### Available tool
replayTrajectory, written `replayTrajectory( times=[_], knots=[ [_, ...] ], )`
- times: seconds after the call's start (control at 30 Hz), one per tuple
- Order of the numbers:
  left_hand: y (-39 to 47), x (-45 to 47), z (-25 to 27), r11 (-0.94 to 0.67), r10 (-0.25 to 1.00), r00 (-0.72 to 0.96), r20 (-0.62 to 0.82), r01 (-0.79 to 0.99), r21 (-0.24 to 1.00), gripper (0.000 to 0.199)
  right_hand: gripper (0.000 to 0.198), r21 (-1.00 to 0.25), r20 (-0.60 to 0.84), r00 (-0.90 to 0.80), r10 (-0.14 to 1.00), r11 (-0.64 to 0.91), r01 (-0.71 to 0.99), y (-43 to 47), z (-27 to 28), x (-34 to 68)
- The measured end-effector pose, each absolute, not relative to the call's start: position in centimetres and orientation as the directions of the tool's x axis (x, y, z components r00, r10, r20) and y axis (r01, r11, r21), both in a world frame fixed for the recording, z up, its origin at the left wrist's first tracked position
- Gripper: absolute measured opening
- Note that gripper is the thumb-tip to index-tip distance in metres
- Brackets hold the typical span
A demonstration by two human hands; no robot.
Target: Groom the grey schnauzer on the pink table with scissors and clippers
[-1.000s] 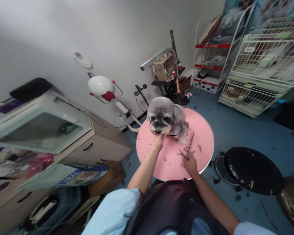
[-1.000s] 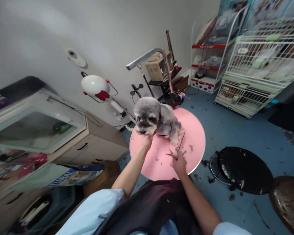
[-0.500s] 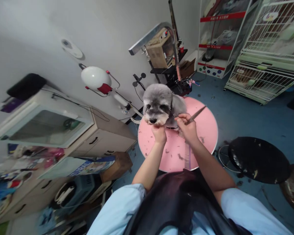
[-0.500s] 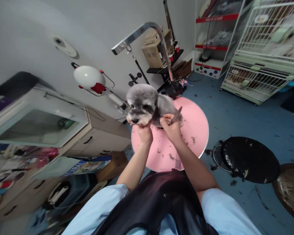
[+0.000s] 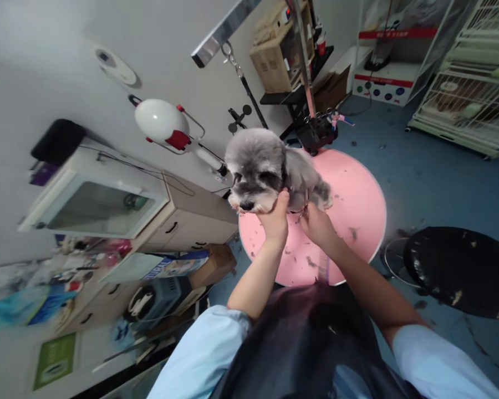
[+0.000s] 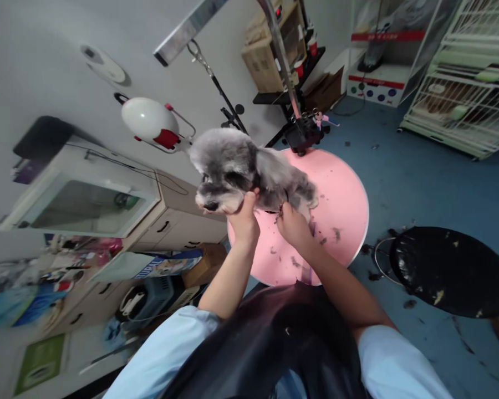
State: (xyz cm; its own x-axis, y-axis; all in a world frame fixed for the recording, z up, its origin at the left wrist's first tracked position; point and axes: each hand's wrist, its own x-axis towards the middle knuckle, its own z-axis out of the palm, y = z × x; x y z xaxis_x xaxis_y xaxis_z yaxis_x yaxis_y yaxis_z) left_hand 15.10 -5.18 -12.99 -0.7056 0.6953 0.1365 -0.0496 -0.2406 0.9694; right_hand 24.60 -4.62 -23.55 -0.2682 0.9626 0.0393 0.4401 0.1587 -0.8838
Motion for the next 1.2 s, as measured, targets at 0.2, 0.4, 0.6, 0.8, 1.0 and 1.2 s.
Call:
replayTrajectory(
  times=[0.2, 0.4, 0.6, 0.8, 1.0, 1.2],
  knots=[
    [-4.9, 15.3, -10.2, -0.197, 0.761, -0.645, -0.061, -0.319, 0.927, 0.043, 0.035, -0.932, 0.092, -0.197, 0.976, 0.154, 0.329, -3.9, -23.0, 22.9],
    [-5.7, 14.5, -9.9, -0.188, 0.803, -0.595, 0.002, -0.250, 0.950, 0.030, 0.027, -0.937, 0.083, -0.203, 0.976, 0.007, -0.350, -3.2, -17.7, 23.0],
    [-6.3, 13.7, -10.8, -0.236, 0.818, -0.568, 0.091, -0.187, 0.954, 0.023, 0.033, -0.955, 0.134, -0.166, 0.977, 0.083, -0.285, -2.5, -11.5, 22.9],
    [-6.4, 13.8, -10.6, -0.239, 0.847, -0.527, 0.078, -0.246, 0.939, 0.033, 0.023, -0.966, 0.140, -0.100, 0.985, 0.113, -0.234, -3.7, -10.4, 23.4],
    [-6.7, 14.3, -10.1, -0.148, 0.832, -0.554, -0.003, -0.227, 0.963, 0.040, 0.022, -0.973, 0.191, -0.196, 0.962, 0.158, -0.171, -4.6, -10.6, 23.2],
    [-6.7, 13.9, -8.8, -0.084, 0.769, -0.637, -0.047, -0.173, 0.981, 0.029, 0.015, -0.993, 0.105, -0.332, 0.937, 0.083, -0.080, -6.1, -14.5, 23.5]
  ],
)
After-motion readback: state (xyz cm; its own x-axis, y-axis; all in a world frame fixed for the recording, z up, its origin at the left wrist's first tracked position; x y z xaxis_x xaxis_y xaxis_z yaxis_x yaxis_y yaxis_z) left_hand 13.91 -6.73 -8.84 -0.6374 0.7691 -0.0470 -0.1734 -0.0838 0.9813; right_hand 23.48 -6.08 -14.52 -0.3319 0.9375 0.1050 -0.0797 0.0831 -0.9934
